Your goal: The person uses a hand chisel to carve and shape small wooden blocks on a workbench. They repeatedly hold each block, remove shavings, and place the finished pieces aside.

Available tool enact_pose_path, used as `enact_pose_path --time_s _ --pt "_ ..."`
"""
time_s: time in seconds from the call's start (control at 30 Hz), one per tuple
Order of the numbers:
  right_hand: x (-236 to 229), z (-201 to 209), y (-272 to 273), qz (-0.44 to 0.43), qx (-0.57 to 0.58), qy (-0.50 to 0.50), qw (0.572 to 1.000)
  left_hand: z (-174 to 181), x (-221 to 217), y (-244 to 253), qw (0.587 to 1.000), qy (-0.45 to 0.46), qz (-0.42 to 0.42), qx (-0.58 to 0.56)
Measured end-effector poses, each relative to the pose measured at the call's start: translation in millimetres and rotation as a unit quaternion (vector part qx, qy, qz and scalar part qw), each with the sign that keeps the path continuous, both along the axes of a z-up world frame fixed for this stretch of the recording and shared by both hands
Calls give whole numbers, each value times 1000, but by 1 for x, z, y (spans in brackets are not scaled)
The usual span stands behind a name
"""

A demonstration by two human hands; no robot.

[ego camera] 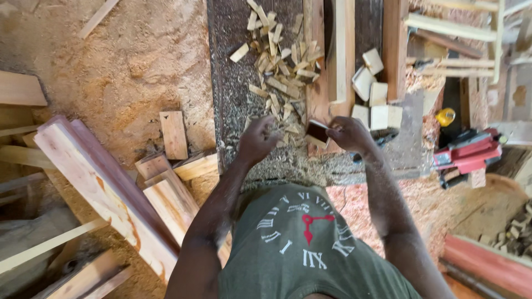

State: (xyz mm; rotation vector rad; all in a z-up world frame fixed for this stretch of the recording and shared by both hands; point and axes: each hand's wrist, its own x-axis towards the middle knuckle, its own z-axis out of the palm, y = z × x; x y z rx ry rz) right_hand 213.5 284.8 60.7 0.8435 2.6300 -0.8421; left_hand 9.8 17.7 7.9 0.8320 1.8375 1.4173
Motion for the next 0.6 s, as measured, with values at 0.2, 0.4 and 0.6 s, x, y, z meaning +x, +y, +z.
enact_pose_path --time_s 0.2,0.4,0.6 --pt "-30 17 -26 16 -125 102 987 12 17 50 964 -150 -212 -64" --pt "-24 14 -77 -297 -255 121 912 -3 29 55 921 -389 -13 10" --pt "-21 -5 -84 -394 -266 182 861 -21 39 74 887 -455 19 71"
